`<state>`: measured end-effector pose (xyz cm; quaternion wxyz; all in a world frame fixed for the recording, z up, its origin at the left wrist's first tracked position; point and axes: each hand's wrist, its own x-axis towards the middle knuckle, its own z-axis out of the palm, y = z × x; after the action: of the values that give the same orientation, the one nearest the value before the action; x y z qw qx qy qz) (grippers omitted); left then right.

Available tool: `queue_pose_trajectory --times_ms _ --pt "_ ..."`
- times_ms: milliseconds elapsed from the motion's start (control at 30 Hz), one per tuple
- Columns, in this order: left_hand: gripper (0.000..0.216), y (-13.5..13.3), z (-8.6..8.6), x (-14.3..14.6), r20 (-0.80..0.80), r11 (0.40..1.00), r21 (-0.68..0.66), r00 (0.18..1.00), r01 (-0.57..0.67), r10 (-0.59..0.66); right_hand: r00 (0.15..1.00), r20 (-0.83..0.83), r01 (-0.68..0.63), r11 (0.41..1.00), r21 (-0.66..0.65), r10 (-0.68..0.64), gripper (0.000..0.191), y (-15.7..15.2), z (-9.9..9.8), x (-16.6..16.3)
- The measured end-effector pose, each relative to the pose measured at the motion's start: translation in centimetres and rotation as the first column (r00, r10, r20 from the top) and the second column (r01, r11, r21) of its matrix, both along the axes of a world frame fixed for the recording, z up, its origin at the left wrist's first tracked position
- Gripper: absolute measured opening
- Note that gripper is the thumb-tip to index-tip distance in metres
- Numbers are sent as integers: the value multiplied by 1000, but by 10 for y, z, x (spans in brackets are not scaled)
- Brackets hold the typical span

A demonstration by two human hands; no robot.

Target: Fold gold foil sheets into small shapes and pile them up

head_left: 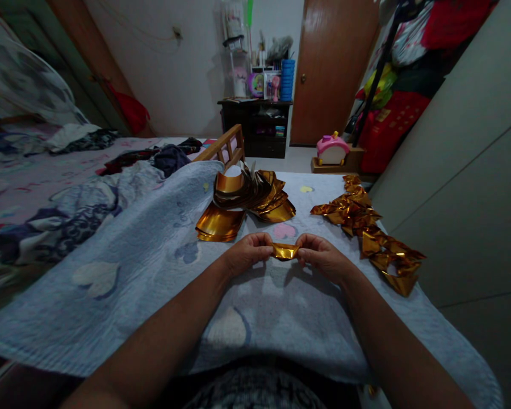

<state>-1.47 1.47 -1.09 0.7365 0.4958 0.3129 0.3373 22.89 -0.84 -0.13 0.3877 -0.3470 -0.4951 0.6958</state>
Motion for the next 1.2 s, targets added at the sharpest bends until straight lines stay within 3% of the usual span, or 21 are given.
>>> queue_pose_trajectory --times_ms 1200 --pt "38 -3 7 2 -29 1000 24 999 -13 14 1000 15 -5 1000 2 5 31 -1 3 0"
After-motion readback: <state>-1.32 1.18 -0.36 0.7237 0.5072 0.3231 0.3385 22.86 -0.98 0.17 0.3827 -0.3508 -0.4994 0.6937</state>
